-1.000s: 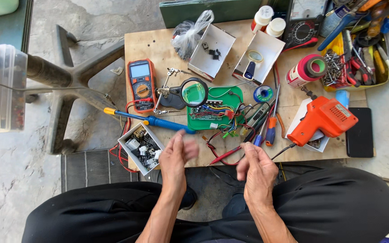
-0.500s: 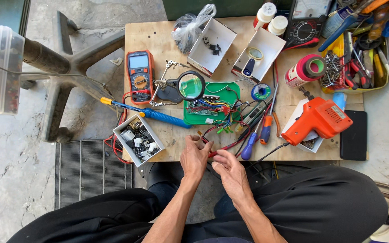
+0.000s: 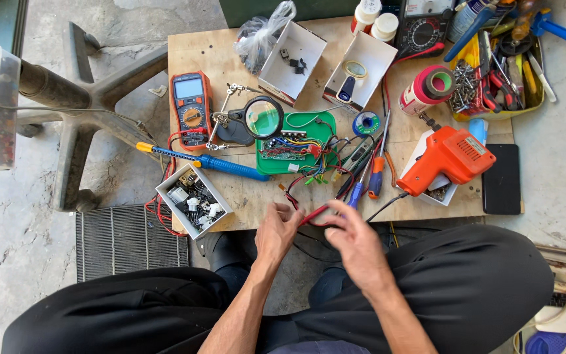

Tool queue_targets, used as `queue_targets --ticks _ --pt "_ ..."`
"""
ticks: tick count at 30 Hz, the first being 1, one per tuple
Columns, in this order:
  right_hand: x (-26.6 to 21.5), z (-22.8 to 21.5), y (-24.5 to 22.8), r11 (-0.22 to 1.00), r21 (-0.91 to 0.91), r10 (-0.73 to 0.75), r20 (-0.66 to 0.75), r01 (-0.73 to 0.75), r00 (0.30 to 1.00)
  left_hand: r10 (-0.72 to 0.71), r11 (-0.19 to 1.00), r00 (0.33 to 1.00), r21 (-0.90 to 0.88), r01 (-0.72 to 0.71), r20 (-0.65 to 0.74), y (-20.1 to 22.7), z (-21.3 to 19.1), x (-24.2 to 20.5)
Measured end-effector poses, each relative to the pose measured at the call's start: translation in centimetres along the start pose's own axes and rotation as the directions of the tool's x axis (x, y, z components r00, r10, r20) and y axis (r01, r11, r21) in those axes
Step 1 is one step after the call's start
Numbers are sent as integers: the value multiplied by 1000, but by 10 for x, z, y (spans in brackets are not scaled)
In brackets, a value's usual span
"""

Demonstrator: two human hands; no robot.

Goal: The person sits cross-legged on the floor and inspects a small green circuit board with attached wires. They rotate the board to view both sides, then use a multimeter with red and black probes to test electrical continuity on the board's components.

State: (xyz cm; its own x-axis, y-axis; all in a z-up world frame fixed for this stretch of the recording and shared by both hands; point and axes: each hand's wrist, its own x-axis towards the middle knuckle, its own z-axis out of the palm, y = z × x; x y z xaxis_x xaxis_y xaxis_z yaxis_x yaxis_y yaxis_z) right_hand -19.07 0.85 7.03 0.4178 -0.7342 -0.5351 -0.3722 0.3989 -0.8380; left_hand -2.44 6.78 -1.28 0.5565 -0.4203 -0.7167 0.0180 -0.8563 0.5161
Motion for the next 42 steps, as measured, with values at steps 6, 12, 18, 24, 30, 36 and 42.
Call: queue_targets --ticks 6,12,18,24,30,36,42 --pt "1 -24 0 935 307 -57 -367 178 929 270 853 944 408 -326 189 -31 16 23" --pt "7 -21 20 957 210 -79 -480 202 873 301 797 897 431 -423 323 5 -30 -37" --pt "-15 21 -13 840 -446 -339 14 310 941 412 846 880 260 -466 237 37 -112 -110" --pt "-18 36 -28 778 -450 -446 97 439 890 479 823 865 -266 -501 -147 36 -136 -107" --pt "1 19 -9 934 -155 -357 -333 323 872 287 571 932 -742 -350 -219 45 -124 -86" --pt "0 6 -17 971 -61 -230 -484 230 845 101 400 994 -916 -11 33 26 -58 -42" --pt "-2 4 -30 916 -327 -360 -410 233 838 194 567 980 -820 -78 41 41 -40 -41"
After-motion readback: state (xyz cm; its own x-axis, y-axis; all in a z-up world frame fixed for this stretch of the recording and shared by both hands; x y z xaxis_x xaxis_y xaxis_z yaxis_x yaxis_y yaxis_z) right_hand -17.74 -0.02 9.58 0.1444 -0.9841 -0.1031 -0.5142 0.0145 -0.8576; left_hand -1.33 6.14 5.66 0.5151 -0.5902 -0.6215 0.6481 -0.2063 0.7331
